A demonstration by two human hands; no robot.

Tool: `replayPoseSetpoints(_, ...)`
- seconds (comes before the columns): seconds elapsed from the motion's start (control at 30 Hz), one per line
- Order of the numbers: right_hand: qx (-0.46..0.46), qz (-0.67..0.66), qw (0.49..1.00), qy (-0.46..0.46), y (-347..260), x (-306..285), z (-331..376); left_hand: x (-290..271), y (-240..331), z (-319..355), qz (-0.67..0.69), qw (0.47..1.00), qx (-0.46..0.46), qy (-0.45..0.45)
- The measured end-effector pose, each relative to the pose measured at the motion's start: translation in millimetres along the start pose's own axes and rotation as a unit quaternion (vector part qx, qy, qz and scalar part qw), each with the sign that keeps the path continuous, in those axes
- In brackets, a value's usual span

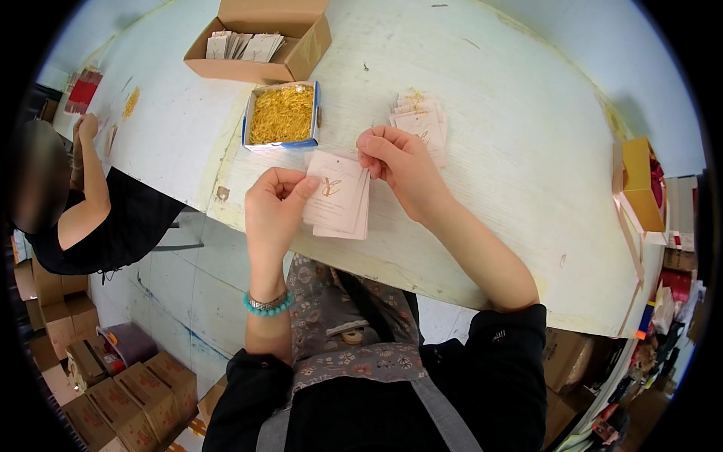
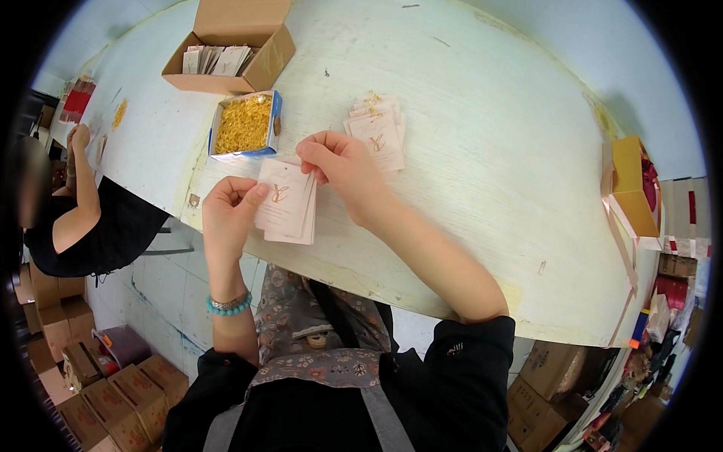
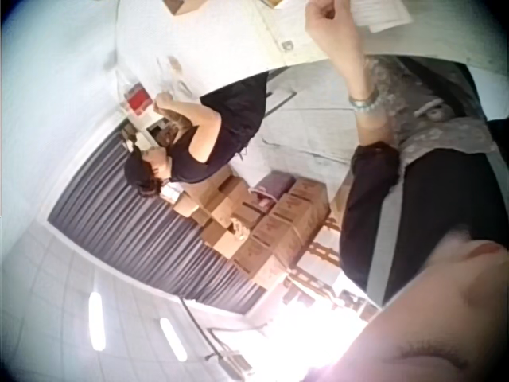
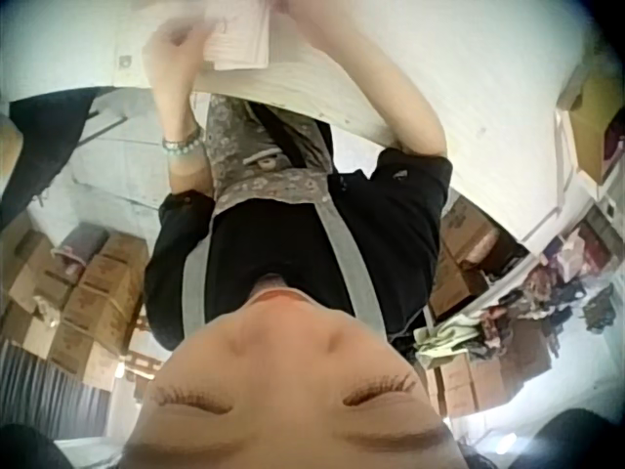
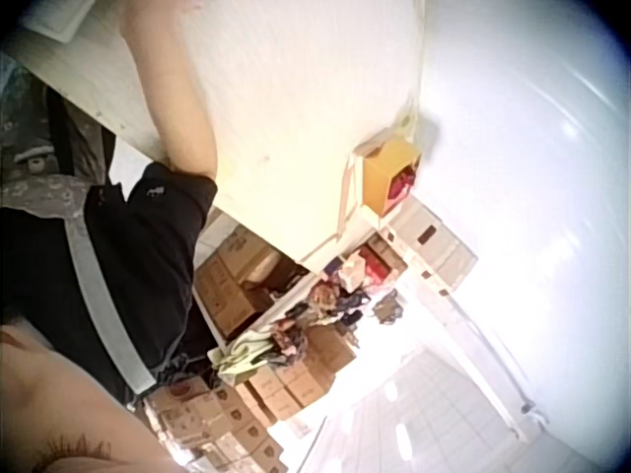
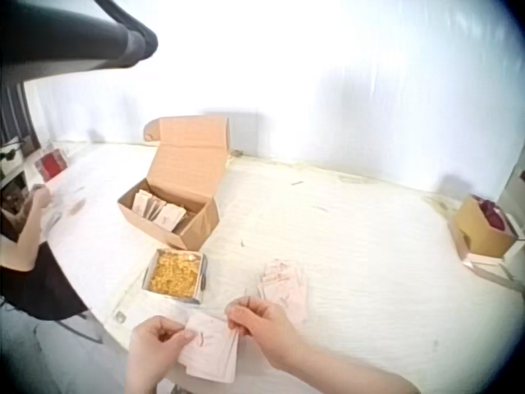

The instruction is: The person picks small yellow pins from a container and places them onto pink paper cards. They fold the cards over the pins to secure them and stack the finished items.

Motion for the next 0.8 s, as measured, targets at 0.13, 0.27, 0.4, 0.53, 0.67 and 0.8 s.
replayPoseSetpoints(0.13, -0.04, 0.032, 0.998, 0.024, -2, 3, 3, -8, -2, -2, 0.025, 0.999, 0.012, 0.044)
replayPoseSetpoints(0.27, -0.081, 0.091, 0.992, 0.036, -3, 6, 4, -9, 12, 4, -0.053, 0.995, 0.05, 0.068)
replayPoseSetpoints(0.4, -0.107, 0.253, 0.96, 0.051, -16, 10, 12, -6, 29, 17, -0.158, 0.947, 0.254, 0.118)
replayPoseSetpoints(0.53, -0.089, 0.336, 0.937, 0.023, -36, 13, 22, -1, 43, 30, -0.167, 0.946, 0.252, 0.115)
replayPoseSetpoints(0.67, -0.083, 0.346, 0.935, 0.003, -57, 17, 34, 7, 61, 41, -0.189, 0.93, 0.307, 0.076)
replayPoseSetpoints(0.8, -0.08, 0.359, 0.93, 0.014, -66, 13, 42, 12, 77, 49, -0.236, 0.879, 0.411, 0.058)
Point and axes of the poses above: each hand's wrist, its own z-axis away from the middle knuckle, its own x-axis out of the palm, y = z × x, the point moved 5 cm from there along -z, towards the middle knuckle, and after that the axes turned 12 degrees about z, right-handed, at the moved point
